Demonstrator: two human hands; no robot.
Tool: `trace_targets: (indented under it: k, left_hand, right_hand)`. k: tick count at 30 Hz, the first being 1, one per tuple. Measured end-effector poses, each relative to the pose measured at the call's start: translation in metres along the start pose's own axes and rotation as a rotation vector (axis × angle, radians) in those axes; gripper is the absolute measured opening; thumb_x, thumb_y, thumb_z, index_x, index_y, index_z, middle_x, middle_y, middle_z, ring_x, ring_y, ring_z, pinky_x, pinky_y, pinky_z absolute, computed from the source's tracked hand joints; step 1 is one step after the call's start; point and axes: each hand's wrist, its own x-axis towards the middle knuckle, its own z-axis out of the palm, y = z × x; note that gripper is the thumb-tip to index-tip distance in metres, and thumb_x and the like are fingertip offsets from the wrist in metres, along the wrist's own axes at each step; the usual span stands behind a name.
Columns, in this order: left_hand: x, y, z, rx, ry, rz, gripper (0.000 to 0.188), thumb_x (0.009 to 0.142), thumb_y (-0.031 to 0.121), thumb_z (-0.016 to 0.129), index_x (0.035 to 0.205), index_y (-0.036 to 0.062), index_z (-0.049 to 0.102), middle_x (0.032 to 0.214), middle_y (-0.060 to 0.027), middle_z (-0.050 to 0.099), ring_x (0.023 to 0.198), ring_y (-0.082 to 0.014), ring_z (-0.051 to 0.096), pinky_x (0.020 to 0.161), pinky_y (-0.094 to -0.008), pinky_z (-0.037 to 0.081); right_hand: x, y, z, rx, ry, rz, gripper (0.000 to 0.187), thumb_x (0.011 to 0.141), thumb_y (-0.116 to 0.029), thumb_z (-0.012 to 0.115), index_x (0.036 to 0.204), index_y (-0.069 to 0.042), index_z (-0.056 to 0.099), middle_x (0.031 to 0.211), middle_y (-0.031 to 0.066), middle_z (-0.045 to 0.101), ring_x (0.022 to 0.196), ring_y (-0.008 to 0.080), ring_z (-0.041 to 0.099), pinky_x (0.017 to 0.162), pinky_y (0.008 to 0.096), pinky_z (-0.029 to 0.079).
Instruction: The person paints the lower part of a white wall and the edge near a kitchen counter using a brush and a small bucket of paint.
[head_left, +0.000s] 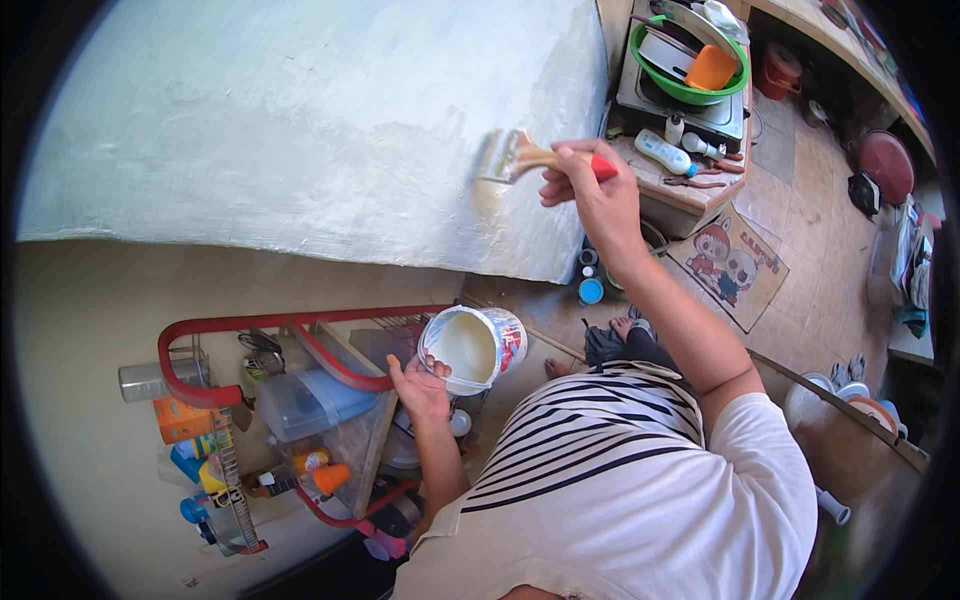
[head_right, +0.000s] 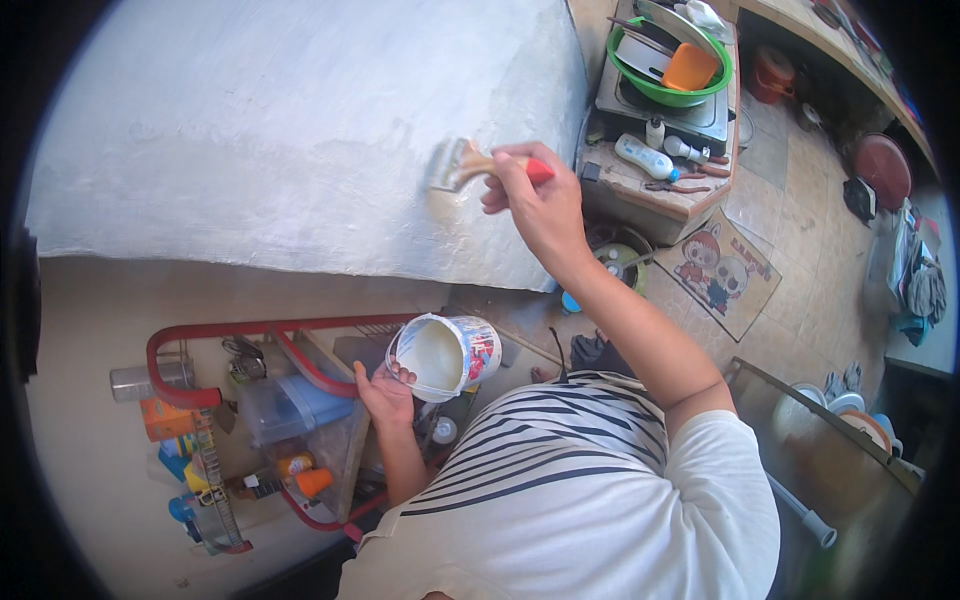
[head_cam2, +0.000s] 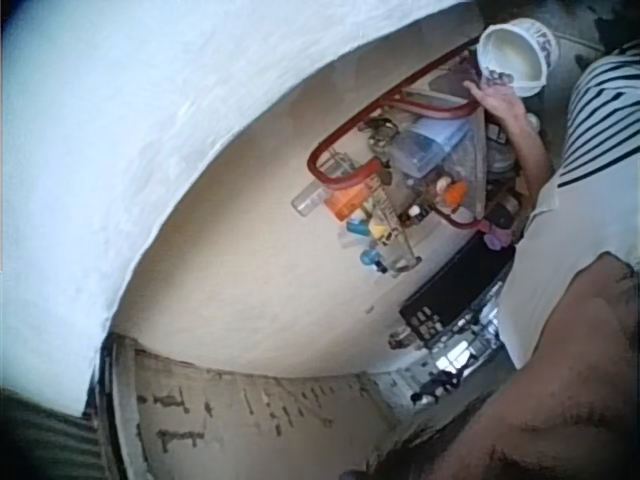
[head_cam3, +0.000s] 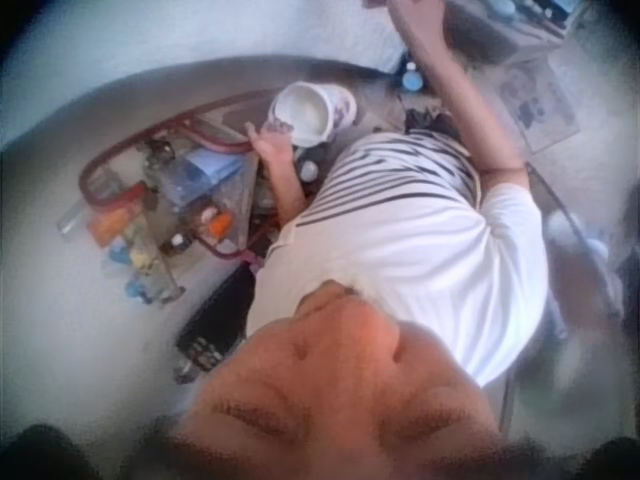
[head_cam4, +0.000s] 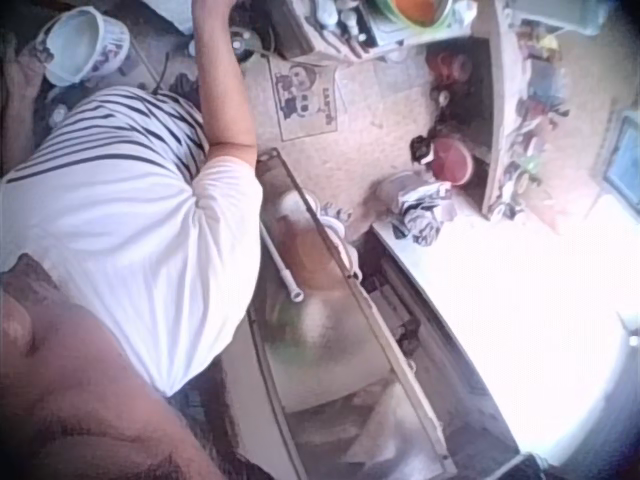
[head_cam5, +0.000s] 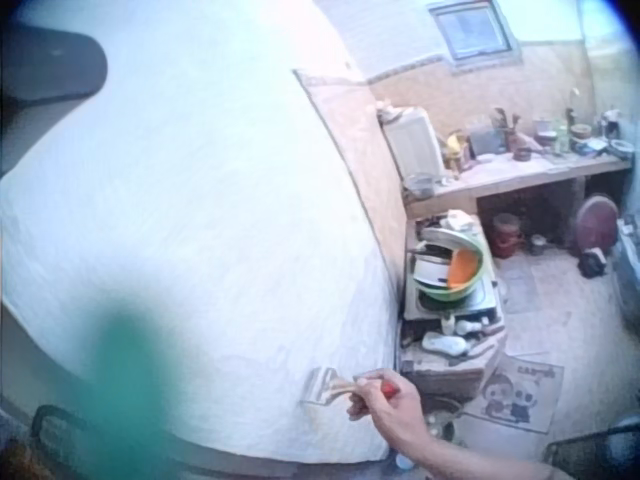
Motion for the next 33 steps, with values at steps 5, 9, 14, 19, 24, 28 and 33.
trace_targets:
  k: [5, 9, 14, 19, 24, 28, 33]
  left_hand:
    - [0.0, -0.003, 0.0, 0.003, 0.017, -0.004, 0.065, 0.091, 0.065, 0.042, 0.089, 0.0003, 0.052, 0.071, -0.0041, 0.045, 0.06, -0.0187, 0.041, 0.063, -0.0346, 0.036]
    - [0.0, -0.005, 0.0, 0.009, 0.008, -0.01, 0.065, 0.091, 0.065, 0.042, 0.088, 0.0007, 0.052, 0.071, -0.0041, 0.046, 0.06, -0.0188, 0.041, 0.063, -0.0346, 0.036]
    - [0.003, -0.006, -0.006, 0.012, 0.001, -0.001, 0.064, 0.092, 0.064, 0.042, 0.088, 0.001, 0.052, 0.071, -0.0042, 0.046, 0.06, -0.0188, 0.041, 0.063, -0.0345, 0.036]
    - [0.004, -0.006, -0.011, -0.002, 0.02, -0.02, 0.064, 0.092, 0.064, 0.042, 0.087, 0.0009, 0.052, 0.07, -0.0045, 0.046, 0.06, -0.0189, 0.042, 0.063, -0.0346, 0.037]
    - [0.004, -0.006, -0.01, 0.006, 0.017, -0.013, 0.064, 0.092, 0.064, 0.042, 0.087, 0.0008, 0.052, 0.07, -0.0045, 0.047, 0.06, -0.019, 0.042, 0.062, -0.0345, 0.037]
    - [0.004, -0.007, -0.009, 0.003, 0.017, -0.014, 0.064, 0.092, 0.063, 0.042, 0.087, 0.0008, 0.052, 0.071, -0.0041, 0.047, 0.06, -0.019, 0.042, 0.062, -0.0343, 0.037]
    - [0.009, -0.011, -0.014, 0.014, 0.004, -0.026, 0.063, 0.092, 0.063, 0.042, 0.087, 0.0012, 0.052, 0.07, -0.0037, 0.047, 0.06, -0.0187, 0.043, 0.063, -0.034, 0.037]
  right_hand:
    - [0.002, -0.043, 0.017, 0.115, -0.073, -0.134, 0.027, 0.096, -0.019, 0.059, 0.106, 0.006, 0.06, 0.083, 0.0149, 0.067, 0.068, 0.0184, 0.067, 0.062, 0.0307, 0.058]
    - [0.004, -0.006, 0.0, 0.209, -0.068, -0.097, 0.028, 0.097, -0.02, 0.058, 0.109, 0.005, 0.059, 0.087, 0.0171, 0.067, 0.072, 0.0201, 0.068, 0.065, 0.0326, 0.059]
    - [-0.004, 0.083, -0.052, 0.129, 0.013, 0.025, 0.03, 0.097, -0.021, 0.057, 0.113, 0.003, 0.057, 0.089, 0.0151, 0.066, 0.072, 0.0201, 0.066, 0.067, 0.033, 0.057]
    - [-0.01, 0.134, -0.092, 0.133, 0.137, 0.162, 0.027, 0.096, -0.02, 0.06, 0.108, 0.004, 0.06, 0.087, 0.0151, 0.067, 0.07, 0.0197, 0.067, 0.065, 0.032, 0.058]
    - [-0.008, 0.148, -0.107, 0.078, 0.193, 0.174, 0.025, 0.095, -0.019, 0.06, 0.107, 0.003, 0.061, 0.083, 0.0134, 0.067, 0.066, 0.0182, 0.066, 0.062, 0.0305, 0.058]
    - [-0.001, 0.144, -0.1, -0.055, 0.182, 0.116, 0.022, 0.095, -0.018, 0.059, 0.103, 0.002, 0.062, 0.08, 0.0114, 0.066, 0.064, 0.0155, 0.066, 0.06, 0.0287, 0.057]
    - [0.016, 0.076, -0.041, -0.234, 0.105, -0.042, 0.021, 0.095, -0.018, 0.059, 0.096, 0.002, 0.063, 0.076, 0.0074, 0.066, 0.063, 0.0119, 0.065, 0.058, 0.0262, 0.055]
